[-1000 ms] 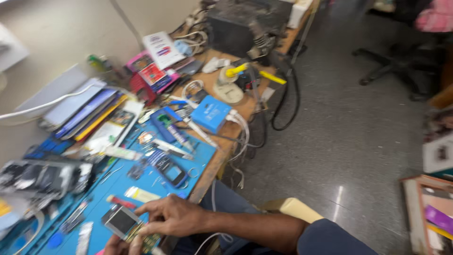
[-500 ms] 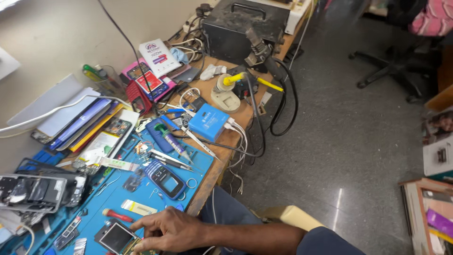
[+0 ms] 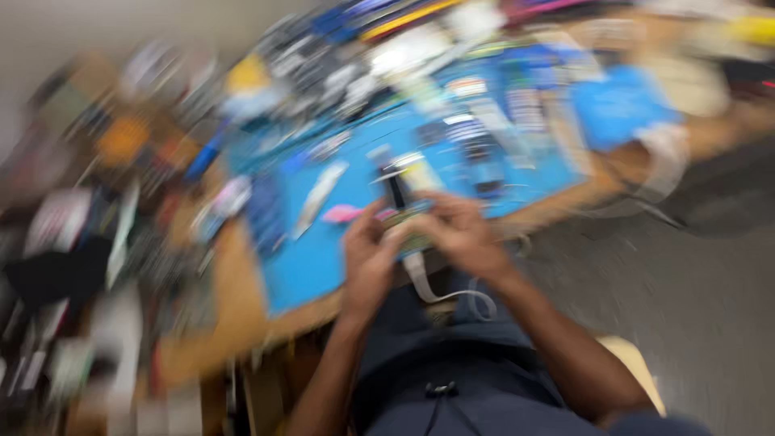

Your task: The person holds a disassembled phone motherboard with its screen attached, connects a USB charging cable, and presses the power area while the screen lights up. They then probe the board's components with multimeter test leads, reposition the board, and handle a small battery pack while continuing to test the assembly on the workbench.

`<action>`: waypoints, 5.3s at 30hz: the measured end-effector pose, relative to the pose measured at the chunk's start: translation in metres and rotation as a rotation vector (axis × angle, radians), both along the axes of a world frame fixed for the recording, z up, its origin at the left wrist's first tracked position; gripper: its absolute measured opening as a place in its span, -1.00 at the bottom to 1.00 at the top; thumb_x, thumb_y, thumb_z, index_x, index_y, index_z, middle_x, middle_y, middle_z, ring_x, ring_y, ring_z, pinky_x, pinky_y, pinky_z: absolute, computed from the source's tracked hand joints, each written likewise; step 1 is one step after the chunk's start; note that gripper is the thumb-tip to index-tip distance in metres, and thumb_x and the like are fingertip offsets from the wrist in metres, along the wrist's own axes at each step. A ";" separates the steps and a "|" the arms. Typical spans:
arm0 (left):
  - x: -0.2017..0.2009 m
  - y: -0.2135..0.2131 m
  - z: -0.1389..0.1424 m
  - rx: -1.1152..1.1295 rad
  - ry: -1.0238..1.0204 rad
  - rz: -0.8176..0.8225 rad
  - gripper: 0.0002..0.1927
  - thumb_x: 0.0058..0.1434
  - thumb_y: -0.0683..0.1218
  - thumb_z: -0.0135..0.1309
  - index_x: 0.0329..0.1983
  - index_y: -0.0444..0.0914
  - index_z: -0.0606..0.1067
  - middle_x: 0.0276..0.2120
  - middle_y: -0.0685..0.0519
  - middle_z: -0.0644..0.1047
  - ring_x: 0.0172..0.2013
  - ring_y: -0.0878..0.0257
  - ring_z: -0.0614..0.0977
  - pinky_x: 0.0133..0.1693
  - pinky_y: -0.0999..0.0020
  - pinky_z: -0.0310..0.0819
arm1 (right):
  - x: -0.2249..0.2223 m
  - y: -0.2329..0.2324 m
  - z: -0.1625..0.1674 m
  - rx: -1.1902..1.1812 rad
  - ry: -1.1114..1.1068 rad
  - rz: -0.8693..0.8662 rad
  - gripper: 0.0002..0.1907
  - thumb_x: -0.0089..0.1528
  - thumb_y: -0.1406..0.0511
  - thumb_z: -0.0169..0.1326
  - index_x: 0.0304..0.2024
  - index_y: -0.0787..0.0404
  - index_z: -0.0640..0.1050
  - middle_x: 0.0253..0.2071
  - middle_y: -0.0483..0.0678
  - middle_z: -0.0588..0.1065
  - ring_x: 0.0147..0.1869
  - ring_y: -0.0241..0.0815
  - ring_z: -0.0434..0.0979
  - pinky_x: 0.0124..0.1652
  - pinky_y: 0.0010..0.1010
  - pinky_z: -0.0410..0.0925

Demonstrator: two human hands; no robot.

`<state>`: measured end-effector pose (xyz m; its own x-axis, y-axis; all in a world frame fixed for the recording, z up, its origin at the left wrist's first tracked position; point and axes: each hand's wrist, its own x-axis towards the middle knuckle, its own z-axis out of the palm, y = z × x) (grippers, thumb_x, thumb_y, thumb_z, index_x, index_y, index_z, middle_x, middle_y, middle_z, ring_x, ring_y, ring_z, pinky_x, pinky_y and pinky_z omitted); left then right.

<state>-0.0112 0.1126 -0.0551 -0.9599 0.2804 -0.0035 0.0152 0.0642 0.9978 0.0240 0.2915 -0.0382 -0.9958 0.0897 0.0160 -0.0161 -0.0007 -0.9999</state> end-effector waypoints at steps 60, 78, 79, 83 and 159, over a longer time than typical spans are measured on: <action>0.019 -0.065 0.031 0.838 -0.019 0.073 -0.79 0.51 -0.30 0.05 0.16 -0.36 0.41 -0.04 -0.08 0.58 -0.01 0.23 0.63 0.09 0.26 0.53 | 0.007 0.016 0.050 1.119 0.403 0.149 -0.68 0.18 0.34 0.27 0.01 0.18 0.65 -0.18 0.03 0.57 -0.09 0.05 0.56 -0.11 -0.12 0.32; 0.037 -0.050 0.044 0.918 -0.143 0.076 -0.52 0.48 -0.18 -0.02 0.43 -0.20 0.21 0.24 -0.26 0.47 0.10 0.18 0.58 0.15 0.23 0.46 | 0.042 -0.044 0.053 0.483 0.265 0.033 -0.60 0.23 0.38 0.27 0.12 0.30 0.57 -0.14 -0.03 0.64 -0.13 -0.32 0.65 -0.11 -0.45 0.49; 0.039 -0.049 0.043 0.934 -0.156 0.056 -0.51 0.49 -0.16 -0.03 0.44 -0.19 0.19 0.27 -0.26 0.46 0.11 0.20 0.57 0.17 0.23 0.43 | 0.041 -0.047 0.048 0.420 0.129 0.054 -0.64 0.24 0.37 0.27 0.09 0.31 0.60 -0.22 -0.03 0.64 -0.20 -0.35 0.60 -0.19 -0.47 0.44; 0.045 -0.051 0.042 0.936 -0.173 0.012 -0.49 0.59 0.06 -0.20 0.47 -0.28 0.15 0.35 -0.29 0.39 0.18 0.15 0.51 0.27 0.17 0.34 | 0.032 -0.043 0.034 0.108 -0.182 0.172 -0.73 0.24 0.38 0.24 -0.02 0.35 0.66 -0.34 -0.06 0.63 -0.33 -0.41 0.55 -0.32 -0.56 0.40; 0.127 -0.249 -0.011 -0.093 0.360 1.064 -0.89 0.44 -0.18 0.18 -0.12 -0.23 0.45 -0.35 0.18 0.39 -0.32 0.38 0.37 -0.24 0.46 0.30 | 0.093 0.020 -0.089 0.617 -0.151 0.429 -0.68 0.07 0.36 0.33 -0.10 0.20 0.71 -0.30 -0.03 0.66 -0.20 -0.15 0.68 -0.09 -0.30 0.54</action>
